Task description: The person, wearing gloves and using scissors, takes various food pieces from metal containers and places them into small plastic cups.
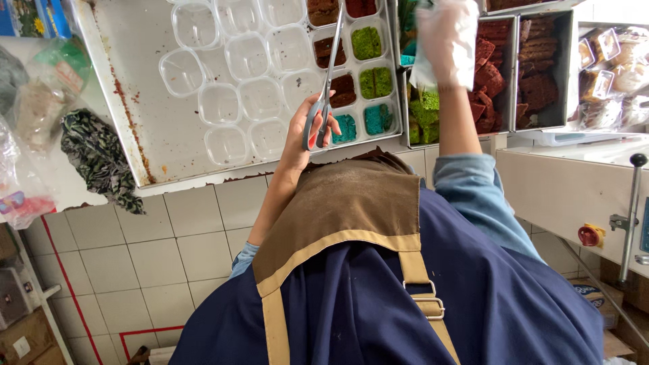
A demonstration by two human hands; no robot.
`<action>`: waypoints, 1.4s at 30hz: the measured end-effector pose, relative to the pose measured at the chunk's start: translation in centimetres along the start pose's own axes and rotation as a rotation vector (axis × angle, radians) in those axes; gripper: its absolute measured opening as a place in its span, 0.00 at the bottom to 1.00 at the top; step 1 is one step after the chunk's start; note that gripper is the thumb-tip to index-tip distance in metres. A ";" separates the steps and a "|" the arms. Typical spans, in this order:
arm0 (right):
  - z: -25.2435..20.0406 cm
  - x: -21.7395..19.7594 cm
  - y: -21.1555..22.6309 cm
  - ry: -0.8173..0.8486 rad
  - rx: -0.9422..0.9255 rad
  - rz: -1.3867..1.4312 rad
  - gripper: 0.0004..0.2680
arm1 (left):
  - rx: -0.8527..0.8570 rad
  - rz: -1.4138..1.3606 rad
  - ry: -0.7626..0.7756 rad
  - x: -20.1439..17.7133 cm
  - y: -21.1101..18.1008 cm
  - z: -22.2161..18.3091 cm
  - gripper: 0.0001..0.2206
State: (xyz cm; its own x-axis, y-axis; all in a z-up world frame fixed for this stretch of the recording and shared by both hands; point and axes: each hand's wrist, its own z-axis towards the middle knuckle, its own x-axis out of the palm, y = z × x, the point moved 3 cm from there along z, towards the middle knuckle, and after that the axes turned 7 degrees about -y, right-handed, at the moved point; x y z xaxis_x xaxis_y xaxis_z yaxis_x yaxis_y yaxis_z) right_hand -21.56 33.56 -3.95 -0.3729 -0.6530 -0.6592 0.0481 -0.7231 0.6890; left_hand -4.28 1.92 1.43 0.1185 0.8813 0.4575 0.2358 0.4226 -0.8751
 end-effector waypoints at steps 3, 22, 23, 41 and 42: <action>0.8 2.1 -4.0 0.282 0.140 -0.497 0.09 | -0.012 0.011 0.015 0.3 -0.1 0.3 0.36; -5.6 -3.6 8.5 0.134 0.474 0.966 0.07 | -0.002 0.468 0.059 2.5 2.3 0.0 0.37; -6.1 -3.1 8.2 0.137 0.503 0.972 0.08 | -0.003 0.473 0.062 2.7 2.1 0.0 0.37; -14.1 -0.7 12.1 0.197 0.699 0.711 0.04 | -0.259 0.292 0.029 -1.1 5.1 -7.2 0.27; -14.9 -0.7 11.8 0.201 0.699 0.710 0.04 | -0.304 0.261 0.021 -1.6 5.4 -8.0 0.27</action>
State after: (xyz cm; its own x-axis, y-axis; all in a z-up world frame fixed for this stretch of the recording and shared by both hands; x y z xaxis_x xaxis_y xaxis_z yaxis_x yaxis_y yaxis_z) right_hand -6.93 22.09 0.19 -0.3029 -0.9527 -0.0228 -0.3792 0.0985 0.9201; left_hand 4.50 1.13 -2.79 0.2312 0.9448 0.2320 0.4698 0.1004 -0.8770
